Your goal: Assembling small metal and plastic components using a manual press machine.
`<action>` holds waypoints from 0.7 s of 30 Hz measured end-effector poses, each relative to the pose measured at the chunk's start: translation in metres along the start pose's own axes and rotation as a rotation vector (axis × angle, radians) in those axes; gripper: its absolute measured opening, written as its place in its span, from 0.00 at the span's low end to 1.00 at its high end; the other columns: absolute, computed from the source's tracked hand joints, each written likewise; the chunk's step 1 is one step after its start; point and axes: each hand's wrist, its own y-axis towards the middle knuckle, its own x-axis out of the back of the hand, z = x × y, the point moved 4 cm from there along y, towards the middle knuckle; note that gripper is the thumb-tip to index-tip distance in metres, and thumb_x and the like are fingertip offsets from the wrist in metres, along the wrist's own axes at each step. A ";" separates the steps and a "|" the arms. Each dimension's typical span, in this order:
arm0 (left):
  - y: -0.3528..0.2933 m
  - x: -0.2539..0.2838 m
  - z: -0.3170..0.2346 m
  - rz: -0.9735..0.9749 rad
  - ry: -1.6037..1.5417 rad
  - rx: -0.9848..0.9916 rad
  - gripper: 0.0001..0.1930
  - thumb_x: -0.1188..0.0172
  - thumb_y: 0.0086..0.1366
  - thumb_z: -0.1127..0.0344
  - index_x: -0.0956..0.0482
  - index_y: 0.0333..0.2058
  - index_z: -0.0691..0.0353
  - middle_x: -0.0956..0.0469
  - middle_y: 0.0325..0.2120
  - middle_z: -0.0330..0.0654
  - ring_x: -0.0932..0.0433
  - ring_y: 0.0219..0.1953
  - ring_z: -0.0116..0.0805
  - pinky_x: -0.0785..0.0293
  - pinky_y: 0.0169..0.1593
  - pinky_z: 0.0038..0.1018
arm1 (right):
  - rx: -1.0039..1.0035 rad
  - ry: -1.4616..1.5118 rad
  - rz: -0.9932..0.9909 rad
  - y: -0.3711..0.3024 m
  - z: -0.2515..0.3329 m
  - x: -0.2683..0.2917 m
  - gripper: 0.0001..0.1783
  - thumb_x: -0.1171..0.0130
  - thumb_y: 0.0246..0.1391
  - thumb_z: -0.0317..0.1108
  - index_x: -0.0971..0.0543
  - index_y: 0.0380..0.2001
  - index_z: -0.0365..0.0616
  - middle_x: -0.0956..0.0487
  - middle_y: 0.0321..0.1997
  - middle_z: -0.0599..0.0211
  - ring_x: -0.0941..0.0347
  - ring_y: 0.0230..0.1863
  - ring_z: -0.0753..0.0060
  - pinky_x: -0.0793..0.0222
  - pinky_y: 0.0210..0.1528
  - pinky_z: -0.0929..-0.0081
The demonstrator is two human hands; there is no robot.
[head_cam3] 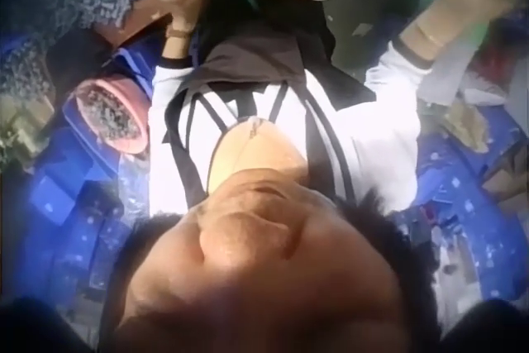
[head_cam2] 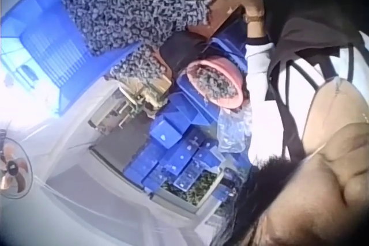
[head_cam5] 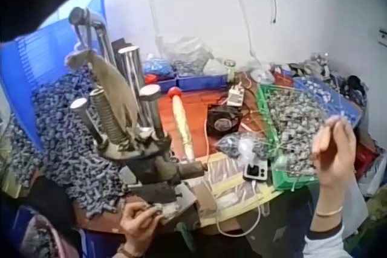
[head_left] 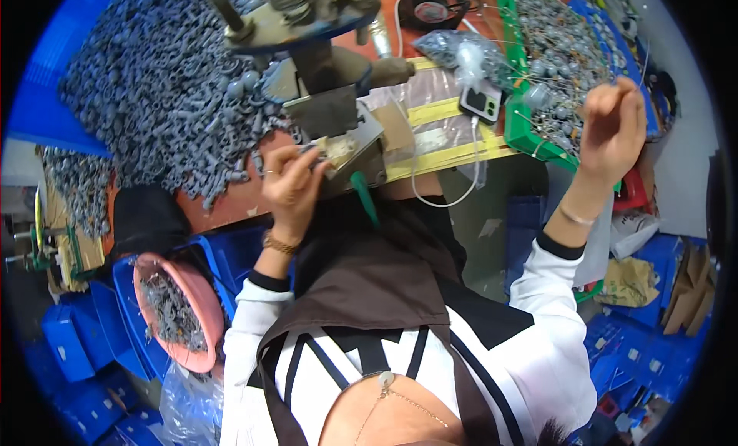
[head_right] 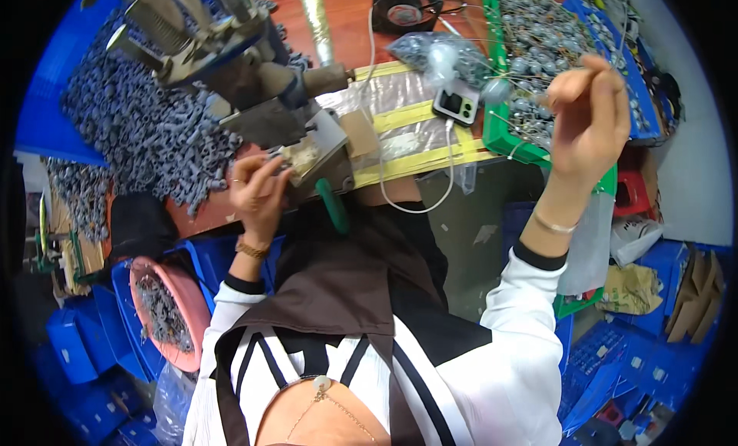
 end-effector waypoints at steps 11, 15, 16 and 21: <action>0.008 -0.019 -0.001 0.251 -0.130 0.056 0.12 0.35 0.52 0.74 0.18 0.38 0.61 0.24 0.36 0.46 0.25 0.39 0.43 0.28 0.42 0.33 | -0.428 0.201 0.375 -0.098 -0.038 -0.115 0.08 0.47 0.53 0.26 0.22 0.26 0.31 0.24 0.15 0.58 0.30 0.13 0.71 0.38 0.14 0.79; 0.023 0.007 0.037 0.009 0.180 0.144 0.09 0.40 0.56 0.73 0.19 0.37 0.63 0.22 0.34 0.46 0.25 0.39 0.44 0.30 0.42 0.35 | -0.414 0.201 0.561 -0.103 -0.047 -0.127 0.12 0.45 0.51 0.28 0.22 0.17 0.33 0.25 0.13 0.60 0.32 0.11 0.74 0.42 0.15 0.81; 0.026 0.002 0.044 0.111 0.462 0.109 0.10 0.40 0.57 0.69 0.21 0.39 0.61 0.21 0.32 0.44 0.26 0.39 0.42 0.32 0.43 0.35 | -0.450 0.150 0.599 -0.104 -0.049 -0.131 0.13 0.43 0.52 0.29 0.22 0.17 0.33 0.25 0.13 0.60 0.32 0.11 0.74 0.42 0.16 0.81; 0.032 -0.014 0.055 0.239 0.628 0.180 0.17 0.38 0.55 0.68 0.26 0.44 0.62 0.21 0.31 0.45 0.25 0.39 0.42 0.33 0.43 0.35 | -0.897 0.114 0.531 -0.122 -0.065 -0.149 0.09 0.49 0.57 0.23 0.20 0.35 0.31 0.23 0.22 0.67 0.29 0.20 0.82 0.34 0.24 0.86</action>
